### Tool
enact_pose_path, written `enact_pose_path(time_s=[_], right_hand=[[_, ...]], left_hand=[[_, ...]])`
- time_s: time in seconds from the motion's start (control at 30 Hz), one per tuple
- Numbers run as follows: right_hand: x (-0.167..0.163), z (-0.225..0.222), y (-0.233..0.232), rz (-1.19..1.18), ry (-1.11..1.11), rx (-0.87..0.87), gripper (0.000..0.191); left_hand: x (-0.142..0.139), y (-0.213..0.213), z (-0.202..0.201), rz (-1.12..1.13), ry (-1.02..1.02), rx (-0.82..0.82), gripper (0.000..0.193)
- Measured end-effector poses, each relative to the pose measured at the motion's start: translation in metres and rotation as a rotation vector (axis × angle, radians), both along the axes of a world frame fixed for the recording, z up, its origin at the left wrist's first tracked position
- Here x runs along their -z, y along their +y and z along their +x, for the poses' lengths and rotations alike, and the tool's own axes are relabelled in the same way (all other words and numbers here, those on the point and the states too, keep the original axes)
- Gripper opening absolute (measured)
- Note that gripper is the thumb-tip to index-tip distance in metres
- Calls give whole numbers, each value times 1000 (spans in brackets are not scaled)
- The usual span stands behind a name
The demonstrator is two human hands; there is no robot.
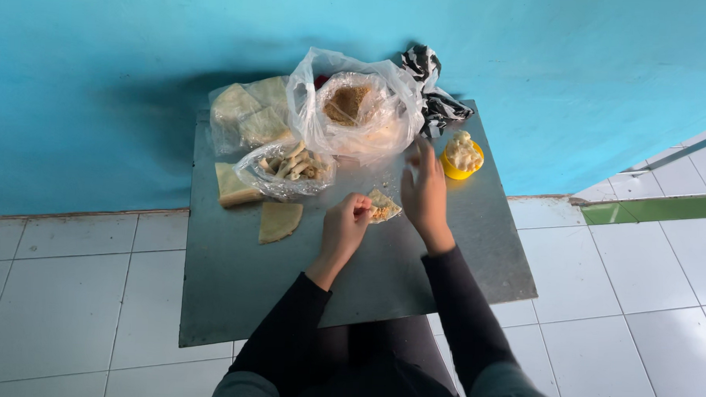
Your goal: The person sits on the floor at a small metal table, takes triangular pieces of dough, places a brown filling from a plastic bag onto each piece, folds and presses the dough closed by hand, and sets the finished pastries into a plastic bag with other completed ones.
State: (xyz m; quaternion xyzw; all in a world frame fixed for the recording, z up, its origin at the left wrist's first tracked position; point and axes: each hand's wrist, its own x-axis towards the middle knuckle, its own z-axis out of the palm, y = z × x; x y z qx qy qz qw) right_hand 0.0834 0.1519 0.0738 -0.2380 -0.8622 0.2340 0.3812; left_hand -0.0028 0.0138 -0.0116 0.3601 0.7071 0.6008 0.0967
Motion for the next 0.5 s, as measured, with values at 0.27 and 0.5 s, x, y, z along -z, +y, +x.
enact_pose_path(time_s=[0.27, 0.5], right_hand=[[53, 38, -25, -39, -177, -4, 61], [48, 34, -32, -188, -71, -30, 50]], left_hand=[[-5, 2, 4, -23, 165, 5, 17], [-11, 1, 5, -14, 228, -2, 21]])
